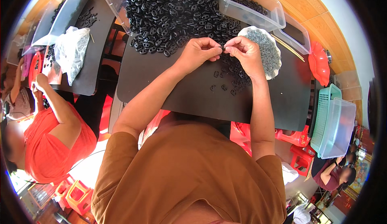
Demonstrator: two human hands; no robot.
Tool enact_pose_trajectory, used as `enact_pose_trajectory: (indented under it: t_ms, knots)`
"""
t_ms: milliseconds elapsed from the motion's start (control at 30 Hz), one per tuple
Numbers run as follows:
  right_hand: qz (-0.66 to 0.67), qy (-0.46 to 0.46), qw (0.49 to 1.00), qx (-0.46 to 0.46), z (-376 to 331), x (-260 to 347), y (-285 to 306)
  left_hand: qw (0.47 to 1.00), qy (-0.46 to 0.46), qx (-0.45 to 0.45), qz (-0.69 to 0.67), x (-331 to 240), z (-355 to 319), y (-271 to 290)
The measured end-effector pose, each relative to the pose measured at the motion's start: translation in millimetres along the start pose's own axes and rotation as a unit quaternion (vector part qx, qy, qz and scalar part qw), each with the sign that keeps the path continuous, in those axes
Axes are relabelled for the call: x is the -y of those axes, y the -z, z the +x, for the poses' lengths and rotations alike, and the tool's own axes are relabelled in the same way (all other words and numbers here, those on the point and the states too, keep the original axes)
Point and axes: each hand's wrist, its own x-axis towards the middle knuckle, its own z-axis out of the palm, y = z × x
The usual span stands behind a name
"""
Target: The person sits at a table and repeatedly picks up small black plastic rings and metal pins. They insert the pins into the rings and place the assembled units onto the table surface. The process is repetitive and involves handling small parts with both hands.
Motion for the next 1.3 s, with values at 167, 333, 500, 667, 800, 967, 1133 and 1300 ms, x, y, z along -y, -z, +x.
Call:
enact_pose_trajectory:
  t_ms: [167, 333, 500, 667, 800, 967, 1133, 1300]
  knots:
    - [-0.035, 0.004, 0.999, 0.005, -1.2, 1.1, 1.1, 1.0, 0.005, 0.011, 0.022, 1.1, 0.3, 1.5]
    - [-0.117, 0.047, 0.992, -0.007, -3.0, 4.1, -2.5, 0.999, 0.008, 0.005, 0.039, -0.2, -1.6, -0.5]
    - [-0.179, 0.065, 0.982, -0.013, -4.6, 14.1, -9.3, 0.998, 0.005, 0.003, 0.055, 2.1, -1.7, -0.2]
    - [-0.189, 0.078, 0.979, -0.006, -4.7, 10.8, -11.6, 0.997, 0.001, -0.005, 0.08, 0.9, -3.9, -1.6]
    - [-0.213, 0.07, 0.975, -0.004, -5.2, 13.8, -13.3, 0.995, 0.001, -0.014, 0.096, -0.8, -5.4, -3.5]
    - [-0.145, 0.013, 0.989, -0.031, -4.8, 11.5, -11.5, 0.998, 0.006, -0.011, 0.062, -0.7, -3.2, -2.7]
    - [-0.147, -0.009, 0.989, -0.031, -4.4, 7.8, -6.8, 0.998, 0.009, -0.013, 0.066, -0.3, -2.1, -2.7]
    - [-0.144, -0.023, 0.989, -0.02, -5.2, 11.1, -5.6, 0.997, -0.007, -0.032, 0.075, -0.2, -2.6, -4.5]
